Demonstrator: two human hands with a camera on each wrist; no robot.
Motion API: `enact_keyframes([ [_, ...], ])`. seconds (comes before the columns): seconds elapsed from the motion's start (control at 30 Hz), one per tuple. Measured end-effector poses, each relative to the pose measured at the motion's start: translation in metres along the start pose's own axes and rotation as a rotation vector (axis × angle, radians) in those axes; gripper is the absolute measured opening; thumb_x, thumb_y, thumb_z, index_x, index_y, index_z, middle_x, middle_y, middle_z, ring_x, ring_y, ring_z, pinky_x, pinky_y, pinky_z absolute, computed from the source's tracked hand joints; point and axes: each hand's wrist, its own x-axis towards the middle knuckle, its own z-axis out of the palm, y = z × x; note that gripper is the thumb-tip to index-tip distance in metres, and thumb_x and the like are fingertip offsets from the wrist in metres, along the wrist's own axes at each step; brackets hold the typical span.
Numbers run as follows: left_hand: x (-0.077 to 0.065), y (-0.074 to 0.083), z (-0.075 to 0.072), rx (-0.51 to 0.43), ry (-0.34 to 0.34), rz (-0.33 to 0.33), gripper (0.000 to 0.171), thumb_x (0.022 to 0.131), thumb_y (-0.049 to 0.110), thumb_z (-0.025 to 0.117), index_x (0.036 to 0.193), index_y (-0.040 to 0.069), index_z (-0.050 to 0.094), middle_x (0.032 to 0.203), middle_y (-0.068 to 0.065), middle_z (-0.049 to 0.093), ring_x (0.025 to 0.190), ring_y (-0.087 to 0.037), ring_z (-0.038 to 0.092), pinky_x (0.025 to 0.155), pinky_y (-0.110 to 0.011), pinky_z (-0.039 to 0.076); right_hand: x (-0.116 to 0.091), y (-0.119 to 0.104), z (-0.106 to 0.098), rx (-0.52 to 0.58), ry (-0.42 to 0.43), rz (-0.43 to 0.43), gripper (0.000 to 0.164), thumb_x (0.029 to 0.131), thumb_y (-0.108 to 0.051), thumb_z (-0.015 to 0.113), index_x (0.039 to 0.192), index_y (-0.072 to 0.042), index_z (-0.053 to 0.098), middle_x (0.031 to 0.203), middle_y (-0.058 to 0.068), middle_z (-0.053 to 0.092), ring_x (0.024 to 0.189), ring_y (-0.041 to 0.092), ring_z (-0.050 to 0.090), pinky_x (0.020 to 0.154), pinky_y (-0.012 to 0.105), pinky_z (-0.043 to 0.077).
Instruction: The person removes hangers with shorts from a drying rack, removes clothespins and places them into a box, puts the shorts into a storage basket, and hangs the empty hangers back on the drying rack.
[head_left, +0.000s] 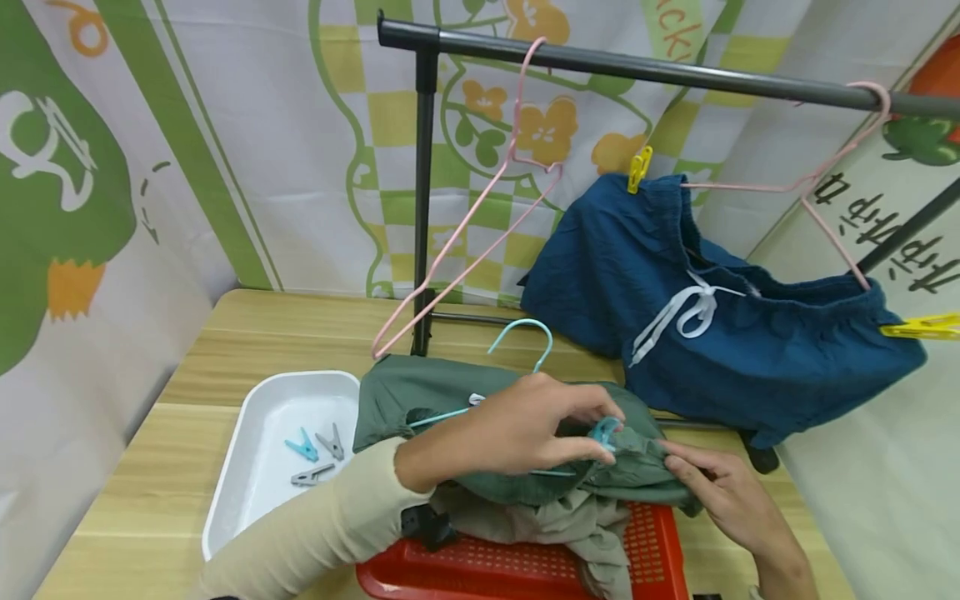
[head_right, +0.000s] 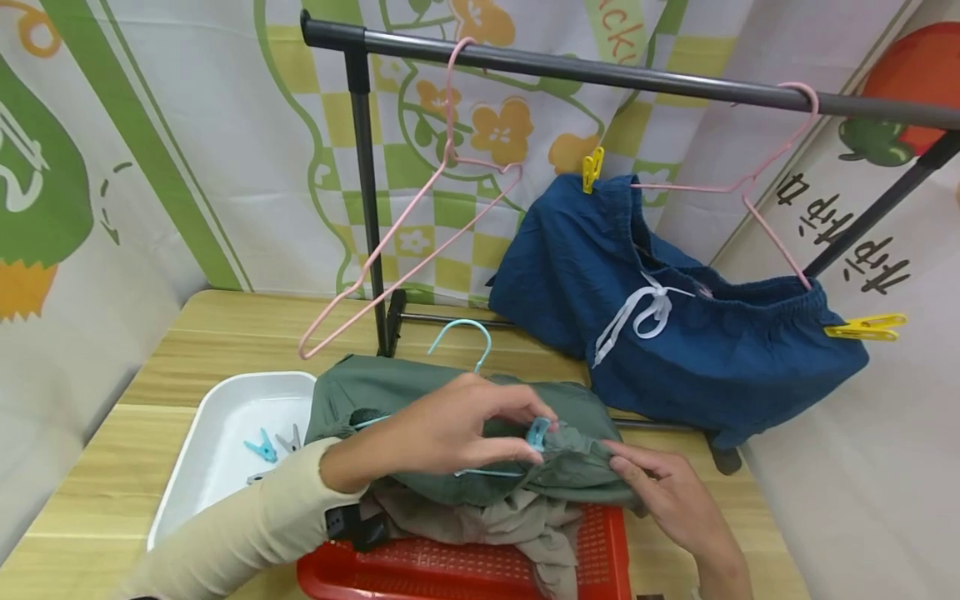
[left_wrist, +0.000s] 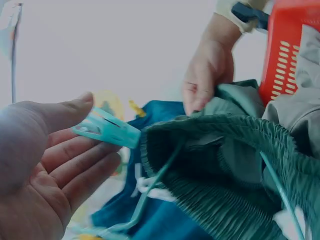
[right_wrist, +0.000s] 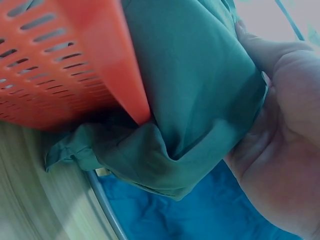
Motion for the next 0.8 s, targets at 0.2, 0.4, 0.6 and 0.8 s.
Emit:
enact_keyframes([
  [0.2, -0.048, 0.005, -0.025, 0.055, 0.069, -0.051, 0.031, 0.098, 0.022, 0.074, 0.126, 0.010, 0.068, 0.115, -0.001, 0.074, 0.094, -0.003, 0.068, 0.082, -0.021, 0.054, -0.002, -0.001, 0.001, -0.035, 0.009, 0.047, 0.026, 0.102, 0.003, 0.059, 0.125, 0.007, 0.070, 0.124, -0.014, 0.066, 0.110, -0.001, 0.062, 0.086, 0.014, 0.051],
  [0.4, -0.088, -0.004, -0.037, -0.015, 0.210, -0.095, 0.031, 0.097, 0.017, 0.074, 0.128, 0.012, 0.068, 0.121, 0.000, 0.072, 0.109, -0.011, 0.069, 0.094, -0.033, 0.055, 0.002, -0.001, 0.002, -0.017, 0.011, 0.021, 0.026, 0.101, 0.006, 0.058, 0.125, 0.008, 0.070, 0.125, -0.014, 0.066, 0.111, -0.001, 0.062, 0.087, 0.014, 0.051],
  [0.6, -0.124, -0.010, -0.037, -0.009, 0.335, -0.224, 0.032, 0.095, 0.017, 0.077, 0.126, 0.019, 0.070, 0.120, 0.007, 0.071, 0.112, -0.011, 0.068, 0.095, -0.036, 0.055, -0.001, -0.001, 0.001, -0.027, 0.005, 0.060, 0.026, 0.102, 0.003, 0.059, 0.125, 0.008, 0.070, 0.124, -0.017, 0.065, 0.111, -0.003, 0.061, 0.085, 0.013, 0.051],
  [0.8, -0.169, -0.020, -0.044, 0.219, 0.485, -0.333, 0.036, 0.091, 0.011, 0.081, 0.125, 0.016, 0.071, 0.118, 0.005, 0.073, 0.106, -0.015, 0.071, 0.087, -0.040, 0.059, -0.003, 0.000, 0.001, -0.036, 0.006, 0.095, 0.025, 0.103, 0.002, 0.058, 0.124, 0.008, 0.070, 0.124, -0.018, 0.065, 0.110, -0.005, 0.060, 0.085, 0.013, 0.051],
])
